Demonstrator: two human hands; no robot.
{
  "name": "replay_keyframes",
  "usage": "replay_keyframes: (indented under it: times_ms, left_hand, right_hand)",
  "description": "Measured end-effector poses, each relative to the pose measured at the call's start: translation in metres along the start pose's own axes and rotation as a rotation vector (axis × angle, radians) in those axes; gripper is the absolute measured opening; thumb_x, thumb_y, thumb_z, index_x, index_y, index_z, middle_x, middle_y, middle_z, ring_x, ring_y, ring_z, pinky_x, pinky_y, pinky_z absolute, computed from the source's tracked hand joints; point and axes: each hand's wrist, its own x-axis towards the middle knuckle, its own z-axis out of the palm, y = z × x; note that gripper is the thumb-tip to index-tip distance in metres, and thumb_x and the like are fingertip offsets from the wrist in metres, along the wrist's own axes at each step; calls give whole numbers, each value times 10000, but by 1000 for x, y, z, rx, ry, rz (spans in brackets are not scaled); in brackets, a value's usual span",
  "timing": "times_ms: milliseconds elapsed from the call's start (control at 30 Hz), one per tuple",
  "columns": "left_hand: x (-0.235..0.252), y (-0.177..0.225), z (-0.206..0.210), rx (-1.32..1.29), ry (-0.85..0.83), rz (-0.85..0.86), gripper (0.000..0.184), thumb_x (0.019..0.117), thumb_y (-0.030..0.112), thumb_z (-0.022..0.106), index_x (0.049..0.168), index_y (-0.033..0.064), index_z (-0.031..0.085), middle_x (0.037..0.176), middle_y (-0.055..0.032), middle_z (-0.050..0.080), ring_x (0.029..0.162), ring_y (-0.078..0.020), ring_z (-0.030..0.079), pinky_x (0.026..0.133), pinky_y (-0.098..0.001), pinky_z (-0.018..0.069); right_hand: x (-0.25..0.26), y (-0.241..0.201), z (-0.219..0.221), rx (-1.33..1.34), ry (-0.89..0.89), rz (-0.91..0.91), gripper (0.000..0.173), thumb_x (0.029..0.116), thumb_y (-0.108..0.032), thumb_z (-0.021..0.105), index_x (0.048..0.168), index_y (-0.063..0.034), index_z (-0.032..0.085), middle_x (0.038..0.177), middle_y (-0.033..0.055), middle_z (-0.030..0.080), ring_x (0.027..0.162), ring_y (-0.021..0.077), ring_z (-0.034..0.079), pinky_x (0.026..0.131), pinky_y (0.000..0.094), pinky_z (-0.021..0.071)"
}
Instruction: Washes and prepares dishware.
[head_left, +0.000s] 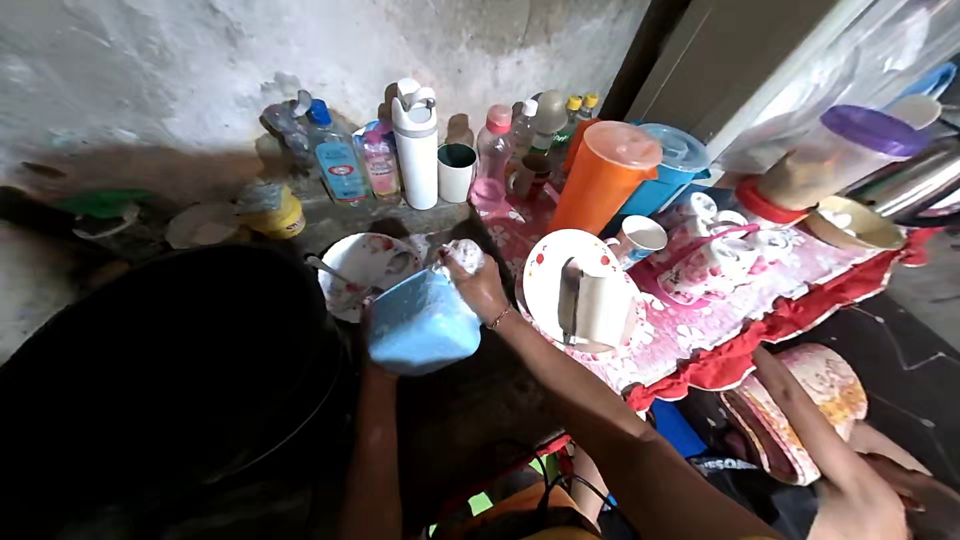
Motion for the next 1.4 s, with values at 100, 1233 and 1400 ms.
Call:
replay_keyframes:
  times_ms: [100,1233,1400]
  left_hand:
    - [6,23,22,-176,-120,-244,644,1090,548,116,1419,125,473,1208,-107,659,1043,-219,669,816,-431,587]
    - [2,42,83,0,92,141,435,1085,235,420,1484,61,423,1305,-128,578,1128,-174,599,955,-388,519]
    - [2,62,92,42,73,121,494,1070,328,471,1519,134,404,1399,-132,544,1221,-215,576,989,-440,507]
  right_hand:
    - [-3,15,5,-336,96,-610,344,813,-174,785,996,109,717,858,216,736,792,334,743,693,508,596]
    - [-31,-46,-45,-48,-602,36,294,1003,-27,598,1277,79,584,1042,184,667,876,168,631,826,330,535]
    - [-26,-54,-143,-179,-282,-51,401,919,-75,720,1281,19,577,1036,104,674,852,121,658,768,305,582]
